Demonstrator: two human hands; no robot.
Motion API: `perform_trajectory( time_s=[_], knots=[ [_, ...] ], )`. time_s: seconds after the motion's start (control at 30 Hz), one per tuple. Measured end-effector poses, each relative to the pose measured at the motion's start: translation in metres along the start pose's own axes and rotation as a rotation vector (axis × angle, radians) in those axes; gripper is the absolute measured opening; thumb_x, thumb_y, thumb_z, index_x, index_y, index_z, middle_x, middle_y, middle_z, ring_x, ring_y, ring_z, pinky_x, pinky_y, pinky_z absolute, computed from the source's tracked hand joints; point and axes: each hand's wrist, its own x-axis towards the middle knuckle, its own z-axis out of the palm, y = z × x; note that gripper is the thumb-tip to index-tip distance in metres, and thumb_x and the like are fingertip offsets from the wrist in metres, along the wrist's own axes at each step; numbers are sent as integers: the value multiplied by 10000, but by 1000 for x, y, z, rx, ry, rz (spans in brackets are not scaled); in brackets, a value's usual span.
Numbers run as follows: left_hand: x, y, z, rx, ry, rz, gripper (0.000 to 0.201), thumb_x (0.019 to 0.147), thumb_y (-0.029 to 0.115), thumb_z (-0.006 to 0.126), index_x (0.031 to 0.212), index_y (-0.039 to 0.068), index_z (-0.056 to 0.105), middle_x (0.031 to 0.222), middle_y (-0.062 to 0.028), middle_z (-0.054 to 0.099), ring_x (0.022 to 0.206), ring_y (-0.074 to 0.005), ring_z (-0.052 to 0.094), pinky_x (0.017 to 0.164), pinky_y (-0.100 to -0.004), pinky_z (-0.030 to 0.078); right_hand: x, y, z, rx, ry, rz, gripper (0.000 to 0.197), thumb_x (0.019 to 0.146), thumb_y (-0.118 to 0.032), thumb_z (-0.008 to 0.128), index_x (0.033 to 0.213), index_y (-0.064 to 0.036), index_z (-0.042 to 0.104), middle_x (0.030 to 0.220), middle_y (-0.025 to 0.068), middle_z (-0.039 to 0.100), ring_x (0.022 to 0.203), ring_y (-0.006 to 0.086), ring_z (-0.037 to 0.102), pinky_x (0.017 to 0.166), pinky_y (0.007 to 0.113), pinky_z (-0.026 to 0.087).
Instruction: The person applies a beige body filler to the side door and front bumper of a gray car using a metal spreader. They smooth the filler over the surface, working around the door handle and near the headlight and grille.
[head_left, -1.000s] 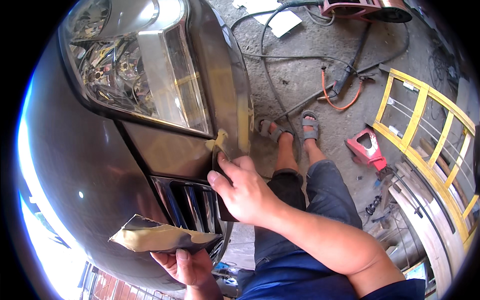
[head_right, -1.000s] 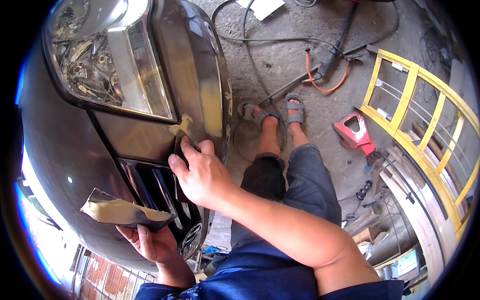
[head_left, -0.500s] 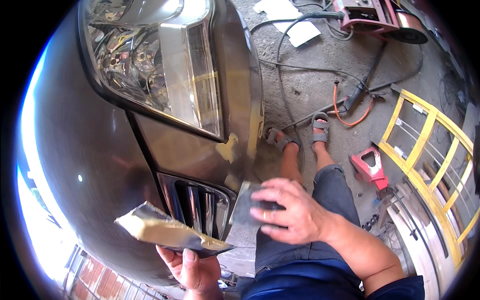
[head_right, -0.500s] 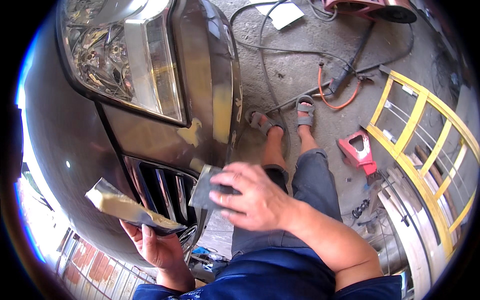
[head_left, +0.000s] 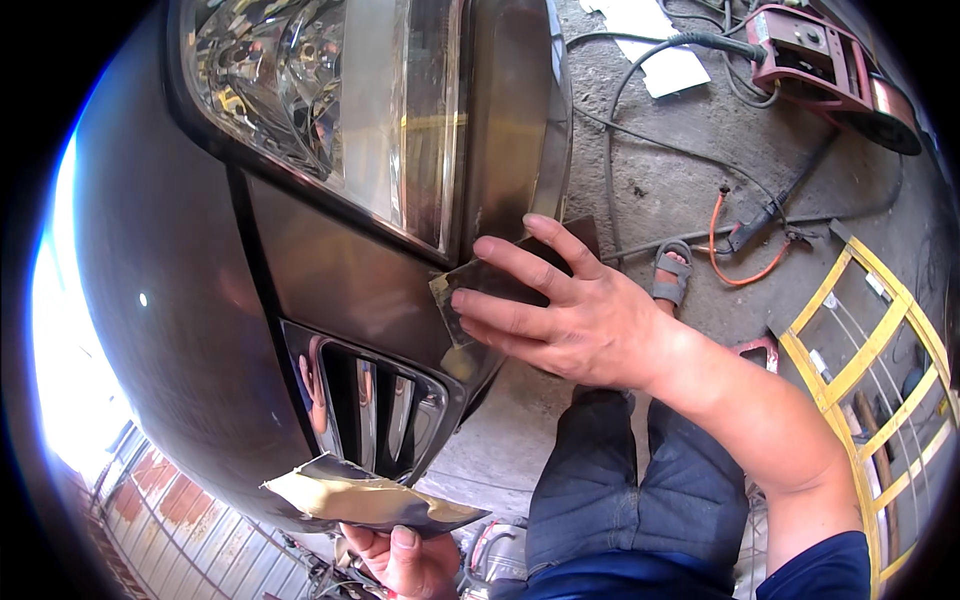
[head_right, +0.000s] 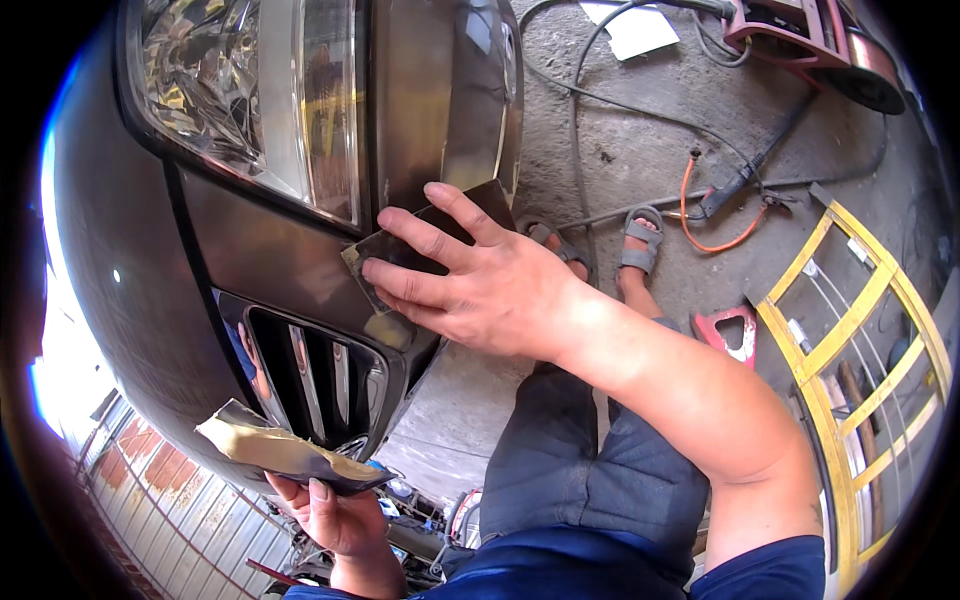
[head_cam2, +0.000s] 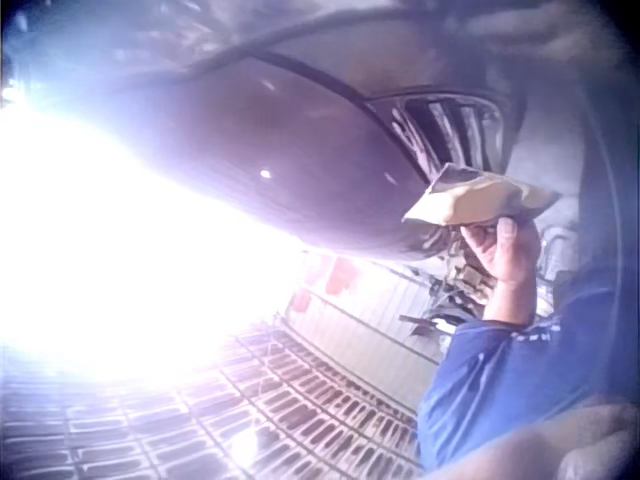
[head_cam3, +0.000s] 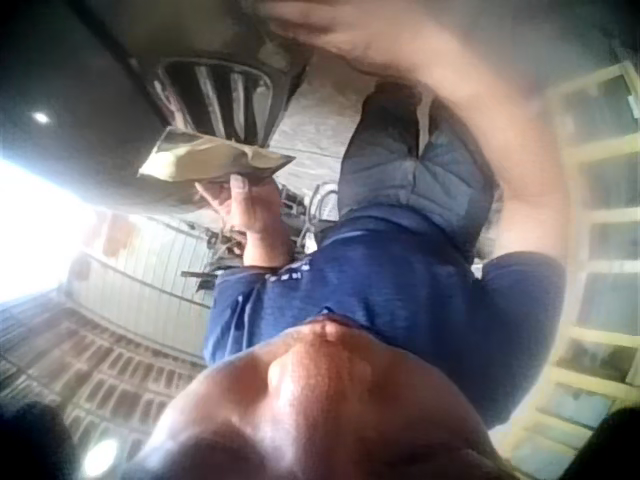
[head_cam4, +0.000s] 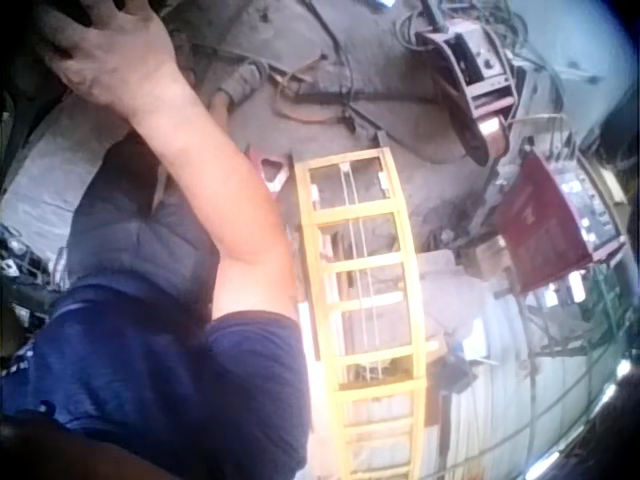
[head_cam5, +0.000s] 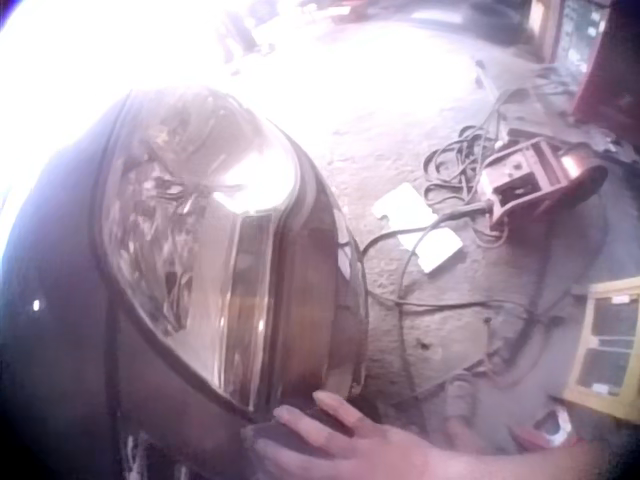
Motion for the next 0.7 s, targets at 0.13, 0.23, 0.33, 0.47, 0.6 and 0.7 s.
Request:
perform_trajectory(
  time_s=[0.13, 0.23, 0.33, 0.47, 0.6, 0.7],
  knots=[
    [-4, -9, 1, -31, 0, -25, 593, 838, -2, 515, 1407, 132, 418, 1426, -117, 435, 1260, -251, 473, 1087, -401, 354, -1, 0, 12, -35, 27, 21, 238, 745, -205, 689, 982, -191, 704, 1270, -49, 506, 1260, 285, 448, 1086, 522, 309],
    [-7, -12, 0, -5, 25, -23, 595, 833, 1, 518, 1406, 127, 418, 1422, -122, 437, 1253, -252, 476, 1084, -398, 354, -5, 0, 17, -58, 37, 43, 224, 736, -209, 701, 960, -196, 711, 1259, -45, 512, 1254, 293, 449, 1081, 524, 307],
    [-9, -14, 1, 16, 61, -16, 598, 828, 7, 522, 1405, 123, 417, 1419, -126, 438, 1249, -253, 477, 1086, -398, 351, -9, 2, 15, -92, 9, 51, 221, 743, -216, 685, 961, -188, 711, 1246, -38, 518, 1255, 299, 444, 1069, 531, 306],
    [-10, -15, 0, -25, 36, -15, 597, 834, -9, 509, 1408, 124, 414, 1421, -129, 436, 1257, -255, 471, 1089, -398, 347, -11, 2, 13, -106, -16, 67, 225, 765, -221, 657, 979, -170, 706, 1232, -29, 518, 1254, 296, 440, 1045, 540, 322],
    [-11, -16, -2, -54, 6, -10, 594, 839, -29, 497, 1408, 125, 418, 1422, -132, 437, 1262, -257, 469, 1094, -402, 342, -14, 2, 8, -126, -69, 80, 216, 772, -222, 651, 972, -168, 712, 1234, -25, 526, 1248, 292, 439, 1051, 533, 317],
    [-11, -16, 0, -74, -2, -17, 591, 841, -32, 501, 1406, 121, 421, 1420, -132, 441, 1265, -257, 468, 1096, -405, 339, -21, 6, 9, -164, -41, 72, 210, 783, -225, 638, 971, -167, 713, 1228, -23, 531, 1243, 292, 441, 1057, 530, 308]
  ],
)
